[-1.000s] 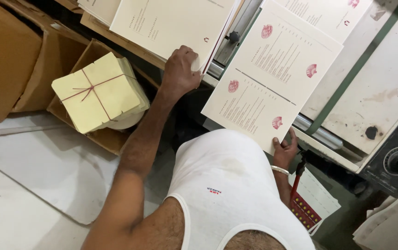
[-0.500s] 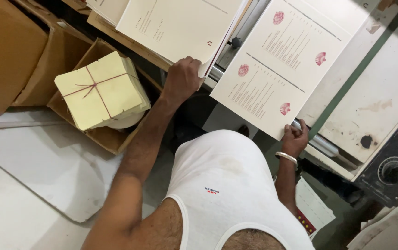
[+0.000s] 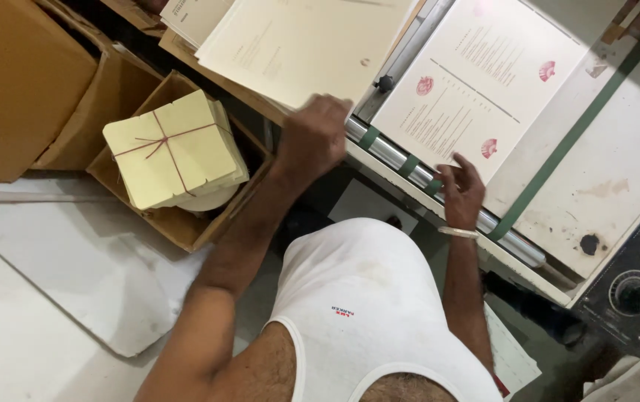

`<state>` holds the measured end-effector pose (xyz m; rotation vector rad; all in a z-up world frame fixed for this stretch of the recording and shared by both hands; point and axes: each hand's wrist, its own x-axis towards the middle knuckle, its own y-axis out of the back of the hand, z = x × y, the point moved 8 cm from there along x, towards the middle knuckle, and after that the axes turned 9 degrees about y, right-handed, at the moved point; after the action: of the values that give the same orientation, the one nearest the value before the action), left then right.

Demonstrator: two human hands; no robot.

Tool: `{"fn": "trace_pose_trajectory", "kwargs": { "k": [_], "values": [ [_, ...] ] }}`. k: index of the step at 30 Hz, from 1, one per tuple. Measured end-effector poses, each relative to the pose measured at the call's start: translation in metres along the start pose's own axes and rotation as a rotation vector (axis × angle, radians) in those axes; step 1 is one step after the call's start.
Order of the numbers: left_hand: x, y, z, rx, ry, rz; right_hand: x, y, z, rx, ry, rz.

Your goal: Inspecting and sorting printed menu sheets in a printing facility.

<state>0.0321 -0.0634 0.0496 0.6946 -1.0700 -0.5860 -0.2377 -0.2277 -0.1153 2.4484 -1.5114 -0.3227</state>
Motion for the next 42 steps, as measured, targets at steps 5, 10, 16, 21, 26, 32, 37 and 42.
{"fn": "trace_pose_trajectory", "kwargs": {
  "k": [5, 10, 16, 21, 26, 32, 37, 42],
  "values": [
    [-0.054, -0.072, 0.071, -0.156, -0.172, -0.43, 0.001, -0.086, -0.003, 0.567, -0.094, -0.324],
    [-0.053, -0.041, 0.088, -0.366, -0.145, -0.487, -0.007, -0.035, 0.002, -0.024, 0.085, -0.118],
    [-0.017, 0.021, 0.092, -0.935, 0.262, -0.773, -0.055, 0.072, 0.08, 0.073, 0.074, 0.335],
    [-0.004, 0.127, 0.158, -1.939, -0.22, -1.197, -0.095, 0.086, 0.194, 0.283, -0.05, 0.42],
    [-0.026, 0.142, 0.189, -1.863, -0.635, -1.112, -0.124, 0.077, 0.2, 0.258, -0.174, 0.431],
    [-0.006, 0.141, 0.179, -1.881, -0.53, -1.116, -0.149, 0.069, 0.191, 0.242, -0.193, 0.392],
    [0.005, 0.079, 0.152, -1.666, 0.128, -1.013, -0.135, 0.064, 0.181, 0.274, -0.236, 0.385],
    [-0.017, -0.011, 0.065, -1.089, 0.325, -0.482, -0.099, 0.072, 0.185, 0.221, -0.188, 0.403]
  ]
}}
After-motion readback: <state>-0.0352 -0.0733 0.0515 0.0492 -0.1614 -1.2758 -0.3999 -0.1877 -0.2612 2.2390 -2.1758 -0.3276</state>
